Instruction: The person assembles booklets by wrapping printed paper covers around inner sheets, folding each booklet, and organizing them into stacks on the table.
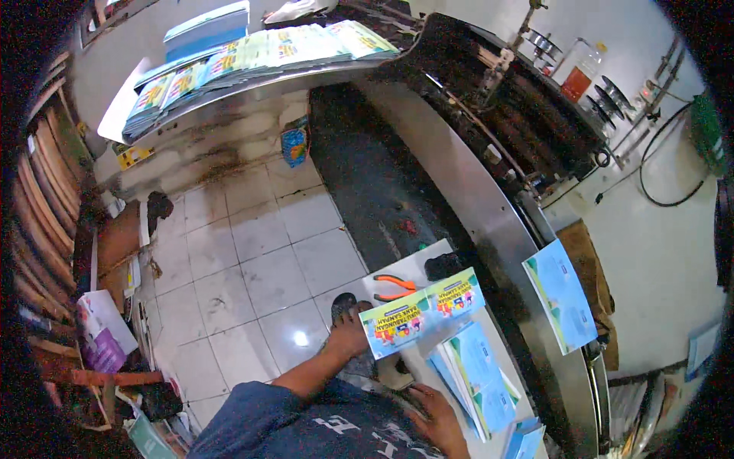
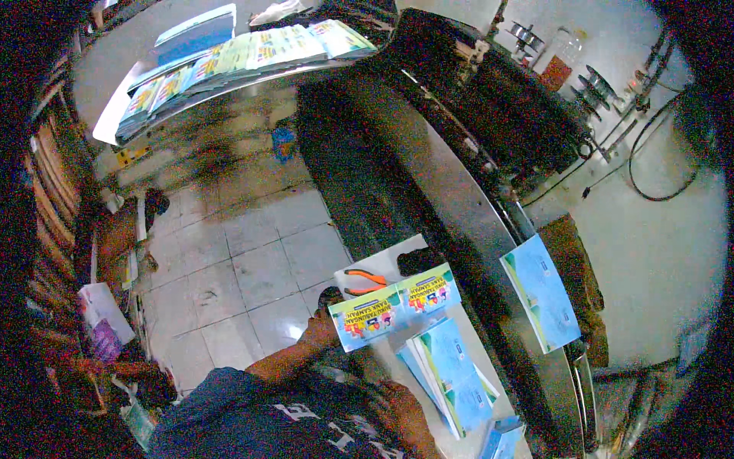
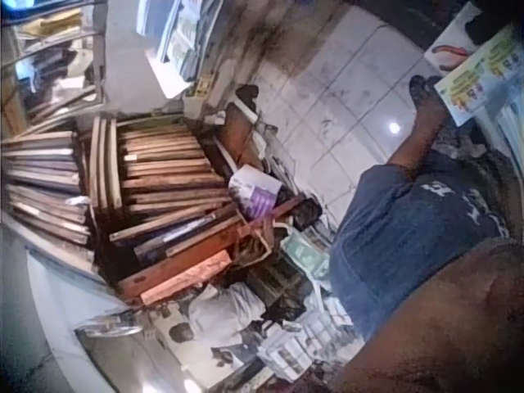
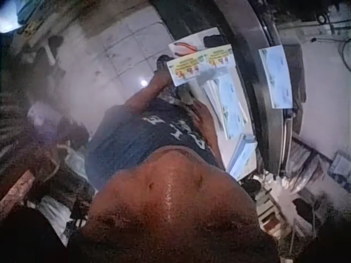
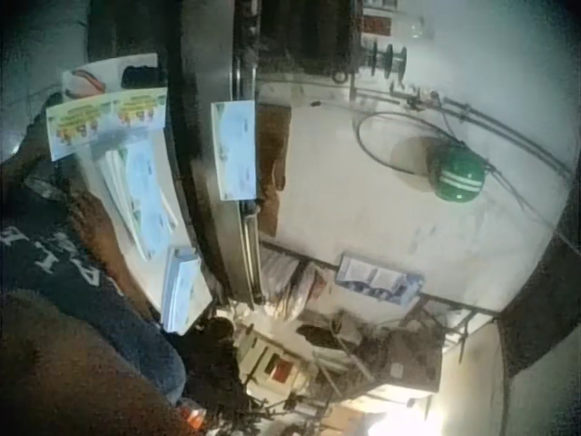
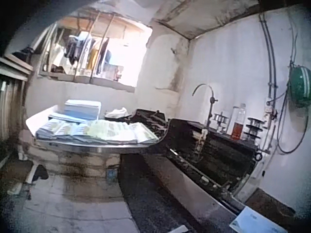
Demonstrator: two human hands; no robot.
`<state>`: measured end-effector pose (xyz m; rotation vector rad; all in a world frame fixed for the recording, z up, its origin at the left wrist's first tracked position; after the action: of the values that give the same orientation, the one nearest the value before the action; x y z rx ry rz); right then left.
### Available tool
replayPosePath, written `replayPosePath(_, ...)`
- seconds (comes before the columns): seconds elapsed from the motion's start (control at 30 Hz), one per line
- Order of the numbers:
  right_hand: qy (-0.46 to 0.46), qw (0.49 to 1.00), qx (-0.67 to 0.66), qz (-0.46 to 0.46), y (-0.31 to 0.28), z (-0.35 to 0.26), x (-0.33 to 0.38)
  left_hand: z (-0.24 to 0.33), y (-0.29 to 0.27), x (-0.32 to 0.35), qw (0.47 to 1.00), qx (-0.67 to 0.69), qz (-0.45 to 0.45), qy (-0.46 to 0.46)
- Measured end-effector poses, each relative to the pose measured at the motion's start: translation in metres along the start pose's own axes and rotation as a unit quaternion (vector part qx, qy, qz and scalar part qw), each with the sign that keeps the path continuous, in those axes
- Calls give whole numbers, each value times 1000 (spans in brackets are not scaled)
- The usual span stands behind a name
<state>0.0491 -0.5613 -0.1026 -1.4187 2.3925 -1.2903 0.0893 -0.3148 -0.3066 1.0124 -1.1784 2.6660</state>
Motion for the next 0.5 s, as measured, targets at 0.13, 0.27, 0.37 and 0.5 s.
replayPosePath(0.13, 3, 999, -29, 17, -16, -34, -17, -16, 16, -15, 1000, -4, 19, 14)
replayPosePath(0.27, -36, 996, 51, 68, -22, -31, -24, 11, -23, 23, 991, -18, 61, 116)
replayPosePath(0.37, -60, 997, 6, 58, -23, -39, -34, -24, 23, -11, 980, -90, 155, 84)
replayPosePath(0.5, -78, 996, 28, -24, -8, 4, -49, -23, 19, -7, 976, -112, 147, 116)
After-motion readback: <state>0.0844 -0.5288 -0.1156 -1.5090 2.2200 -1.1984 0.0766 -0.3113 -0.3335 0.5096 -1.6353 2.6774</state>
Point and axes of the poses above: each hand's wrist, its own x-axis away from the middle knuckle, its own y-axis out of the palm, z = x × y, the point moved 2 cm from there along -x, towards the middle knuckle, and after that the axes turned 9 degrees about -z, right-handed, at the moved point
